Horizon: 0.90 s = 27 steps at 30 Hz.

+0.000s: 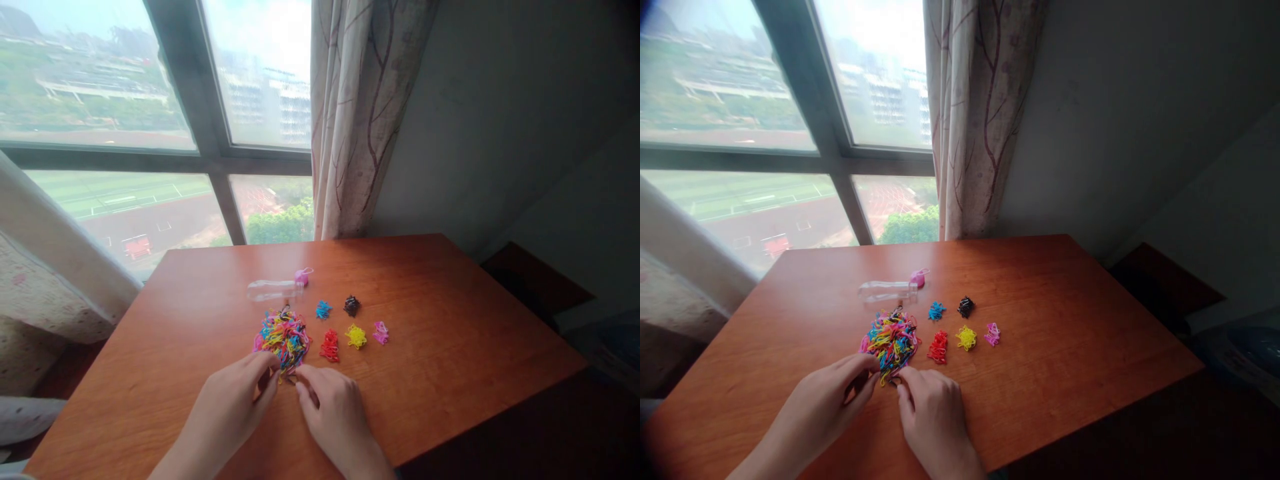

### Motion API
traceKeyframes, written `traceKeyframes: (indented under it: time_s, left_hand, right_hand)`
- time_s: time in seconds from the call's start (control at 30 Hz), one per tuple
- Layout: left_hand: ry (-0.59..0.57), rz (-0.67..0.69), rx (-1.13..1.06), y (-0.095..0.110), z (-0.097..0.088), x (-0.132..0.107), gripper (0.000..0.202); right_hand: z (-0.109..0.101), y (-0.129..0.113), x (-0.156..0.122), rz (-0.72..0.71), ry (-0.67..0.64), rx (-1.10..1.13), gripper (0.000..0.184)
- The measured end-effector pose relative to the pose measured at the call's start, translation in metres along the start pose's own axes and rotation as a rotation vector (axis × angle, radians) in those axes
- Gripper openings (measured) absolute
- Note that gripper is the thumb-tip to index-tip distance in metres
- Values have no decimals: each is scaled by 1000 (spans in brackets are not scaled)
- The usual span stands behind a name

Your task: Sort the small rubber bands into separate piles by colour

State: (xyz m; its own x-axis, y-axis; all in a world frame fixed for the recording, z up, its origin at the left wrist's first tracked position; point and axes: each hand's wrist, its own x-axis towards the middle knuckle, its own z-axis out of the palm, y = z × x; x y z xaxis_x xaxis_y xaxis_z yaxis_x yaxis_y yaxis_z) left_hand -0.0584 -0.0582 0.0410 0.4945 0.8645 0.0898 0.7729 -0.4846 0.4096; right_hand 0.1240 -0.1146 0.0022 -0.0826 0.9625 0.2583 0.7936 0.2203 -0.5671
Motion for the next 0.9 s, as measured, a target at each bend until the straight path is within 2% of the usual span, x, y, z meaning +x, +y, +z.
traceKeyframes:
  time_s: [0.13, 0.27, 0.37, 0.53, 0.6, 0.73, 0.9]
  left_hand:
    - [27, 133, 48, 19, -10, 28, 18]
    - [-50, 210, 155, 44, -17, 72, 16]
    - [-87, 247, 160, 56, -11, 109, 15]
    - [-157, 268, 154, 61, 12, 154, 19]
    - [-202, 257, 155, 62, 21, 165, 20]
    - [-272, 226, 157, 63, 31, 177, 34]
    - [-263, 205, 161, 61, 25, 176, 33]
  right_hand:
    - [3, 0, 2, 16, 11, -16, 17]
    - [5, -1, 3, 58, -6, -89, 14]
    - [6, -2, 3, 37, -15, -95, 16]
    - [6, 0, 3, -2, -4, -51, 15]
    - [7, 1, 4, -5, 1, -47, 15]
    - [8, 1, 2, 3, 6, -39, 16]
    - [9, 1, 1, 18, 9, -32, 16]
